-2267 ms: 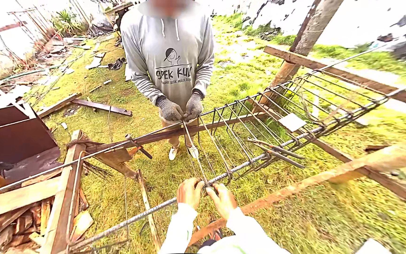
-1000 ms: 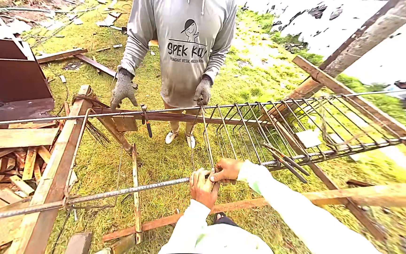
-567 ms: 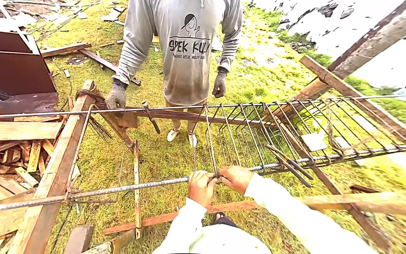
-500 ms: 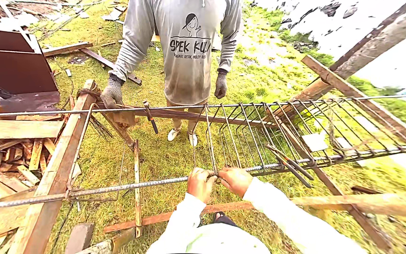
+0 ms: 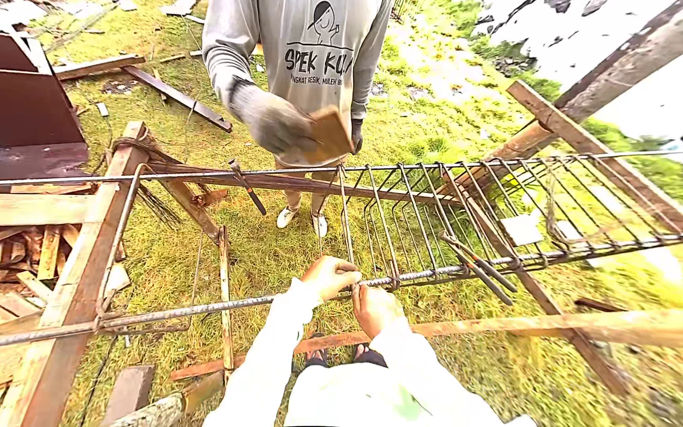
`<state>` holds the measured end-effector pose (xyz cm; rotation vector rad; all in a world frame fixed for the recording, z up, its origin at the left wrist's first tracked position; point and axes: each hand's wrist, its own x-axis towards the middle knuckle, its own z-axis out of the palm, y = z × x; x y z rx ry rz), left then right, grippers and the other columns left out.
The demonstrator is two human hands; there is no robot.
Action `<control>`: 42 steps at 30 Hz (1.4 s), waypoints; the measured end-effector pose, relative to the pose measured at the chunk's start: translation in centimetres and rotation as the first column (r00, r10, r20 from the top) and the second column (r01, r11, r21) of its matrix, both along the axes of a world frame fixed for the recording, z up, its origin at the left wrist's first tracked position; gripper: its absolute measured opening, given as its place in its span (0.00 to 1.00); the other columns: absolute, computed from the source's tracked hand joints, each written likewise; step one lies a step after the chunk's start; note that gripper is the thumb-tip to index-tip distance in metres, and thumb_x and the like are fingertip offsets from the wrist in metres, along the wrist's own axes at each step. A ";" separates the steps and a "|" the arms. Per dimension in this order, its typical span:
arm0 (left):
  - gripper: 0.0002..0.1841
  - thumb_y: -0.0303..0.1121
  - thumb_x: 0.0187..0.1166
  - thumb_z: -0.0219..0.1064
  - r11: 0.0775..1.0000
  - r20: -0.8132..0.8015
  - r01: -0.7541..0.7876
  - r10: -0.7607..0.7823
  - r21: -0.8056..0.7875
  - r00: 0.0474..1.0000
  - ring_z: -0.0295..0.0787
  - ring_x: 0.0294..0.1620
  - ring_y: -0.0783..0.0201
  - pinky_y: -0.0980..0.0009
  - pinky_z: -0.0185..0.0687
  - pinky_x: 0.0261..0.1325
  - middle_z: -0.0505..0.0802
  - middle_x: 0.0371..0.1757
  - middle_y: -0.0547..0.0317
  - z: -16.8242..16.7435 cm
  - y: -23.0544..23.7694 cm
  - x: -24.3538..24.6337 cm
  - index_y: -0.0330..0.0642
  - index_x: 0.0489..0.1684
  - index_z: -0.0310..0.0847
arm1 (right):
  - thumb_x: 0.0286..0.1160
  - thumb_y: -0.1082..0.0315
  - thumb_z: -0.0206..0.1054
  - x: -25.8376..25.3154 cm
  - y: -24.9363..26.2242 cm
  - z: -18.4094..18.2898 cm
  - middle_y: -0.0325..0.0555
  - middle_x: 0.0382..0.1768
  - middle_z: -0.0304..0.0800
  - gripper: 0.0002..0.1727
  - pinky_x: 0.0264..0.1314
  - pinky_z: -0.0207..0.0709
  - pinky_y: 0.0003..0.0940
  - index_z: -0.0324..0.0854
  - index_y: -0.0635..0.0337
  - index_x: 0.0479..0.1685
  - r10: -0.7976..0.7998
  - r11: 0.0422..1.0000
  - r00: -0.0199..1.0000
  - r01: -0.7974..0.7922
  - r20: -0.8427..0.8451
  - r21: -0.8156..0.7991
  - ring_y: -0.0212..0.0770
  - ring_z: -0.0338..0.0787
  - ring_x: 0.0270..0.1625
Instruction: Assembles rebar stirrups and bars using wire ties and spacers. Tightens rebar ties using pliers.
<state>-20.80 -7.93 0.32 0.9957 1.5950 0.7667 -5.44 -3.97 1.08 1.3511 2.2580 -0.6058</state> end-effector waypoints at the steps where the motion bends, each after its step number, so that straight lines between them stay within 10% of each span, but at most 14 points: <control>1: 0.19 0.43 0.84 0.68 0.991 0.021 -0.126 0.125 0.038 0.992 0.92 0.61 0.64 0.59 0.83 0.71 0.95 0.60 0.54 -0.2 -1.1 0.5 0.42 0.66 0.87 | 0.95 0.47 0.33 -0.2 0.1 0.2 0.59 0.57 0.92 0.35 0.68 0.79 0.57 0.84 0.61 0.57 -0.020 0.999 1.000 0.020 0.018 -0.026 0.57 0.89 0.68; 5: 0.13 0.33 0.82 0.68 0.787 0.129 -0.557 0.544 0.265 0.830 0.93 0.56 0.64 0.65 0.89 0.63 0.96 0.55 0.54 -1.3 -5.9 3.2 0.37 0.58 0.89 | 0.95 0.51 0.40 -0.5 0.3 -1.2 0.56 0.46 0.93 0.32 0.61 0.82 0.54 0.87 0.64 0.43 -0.290 0.952 0.945 0.269 -0.149 -0.146 0.53 0.93 0.55; 9: 0.11 0.30 0.82 0.66 0.774 0.255 -0.607 0.559 0.182 0.789 0.94 0.52 0.65 0.66 0.89 0.61 0.96 0.50 0.53 -3.9 -8.5 6.7 0.35 0.54 0.90 | 0.97 0.53 0.44 0.6 0.7 -2.9 0.40 0.14 0.78 0.29 0.12 0.71 0.32 0.82 0.63 0.33 -0.733 0.651 0.611 0.502 -0.299 -0.569 0.35 0.73 0.09; 13: 0.12 0.33 0.83 0.66 0.853 0.253 -0.522 0.499 0.028 0.829 0.93 0.52 0.66 0.64 0.88 0.62 0.96 0.51 0.54 -6.6 -8.5 8.6 0.37 0.56 0.89 | 0.91 0.52 0.51 3.4 1.6 -0.7 0.48 0.42 0.92 0.23 0.55 0.84 0.51 0.89 0.58 0.49 -0.035 0.999 0.929 0.032 -0.369 -0.013 0.47 0.92 0.48; 15: 0.13 0.34 0.84 0.66 0.867 0.220 -0.498 0.490 -0.021 0.844 0.94 0.52 0.66 0.63 0.89 0.60 0.96 0.53 0.55 -7.2 -8.6 9.1 0.39 0.58 0.89 | 0.80 0.60 0.64 4.4 1.8 -1.0 0.48 0.54 0.92 0.13 0.60 0.86 0.54 0.90 0.52 0.54 0.436 0.859 0.815 -0.250 -0.382 0.447 0.53 0.90 0.60; 18: 0.14 0.37 0.85 0.64 0.891 0.172 -0.452 0.452 -0.039 0.875 0.93 0.53 0.66 0.63 0.89 0.60 0.95 0.55 0.56 -7.4 -8.3 8.9 0.42 0.59 0.89 | 0.74 0.63 0.71 4.2 3.6 -0.9 0.48 0.71 0.87 0.23 0.73 0.77 0.59 0.83 0.48 0.70 0.718 0.626 0.679 -0.532 -0.155 0.571 0.57 0.82 0.76; 24: 0.15 0.38 0.85 0.64 0.902 0.109 -0.431 0.428 0.000 0.897 0.93 0.55 0.66 0.63 0.86 0.66 0.96 0.55 0.56 -8.0 -8.3 7.6 0.41 0.60 0.89 | 0.84 0.62 0.63 3.6 5.2 -2.3 0.52 0.44 0.93 0.13 0.63 0.85 0.51 0.87 0.62 0.52 0.844 0.439 0.534 -0.634 -0.050 0.637 0.54 0.93 0.54; 33: 0.14 0.36 0.84 0.64 0.899 0.091 -0.437 0.433 0.024 0.897 0.93 0.55 0.67 0.65 0.86 0.66 0.96 0.55 0.56 -7.9 -8.1 8.0 0.41 0.59 0.89 | 0.85 0.66 0.56 3.3 4.2 -2.1 0.59 0.44 0.93 0.17 0.52 0.88 0.50 0.85 0.69 0.55 0.801 0.484 0.596 -0.697 0.052 0.529 0.58 0.94 0.50; 42: 0.15 0.37 0.85 0.63 0.908 0.096 -0.420 0.417 0.012 0.904 0.93 0.57 0.66 0.63 0.85 0.67 0.95 0.58 0.54 -8.0 -7.3 8.1 0.41 0.61 0.89 | 0.95 0.59 0.41 1.2 2.9 0.8 0.72 0.63 0.84 0.26 0.67 0.78 0.66 0.75 0.74 0.65 0.583 0.805 0.799 -0.593 0.150 0.031 0.71 0.84 0.70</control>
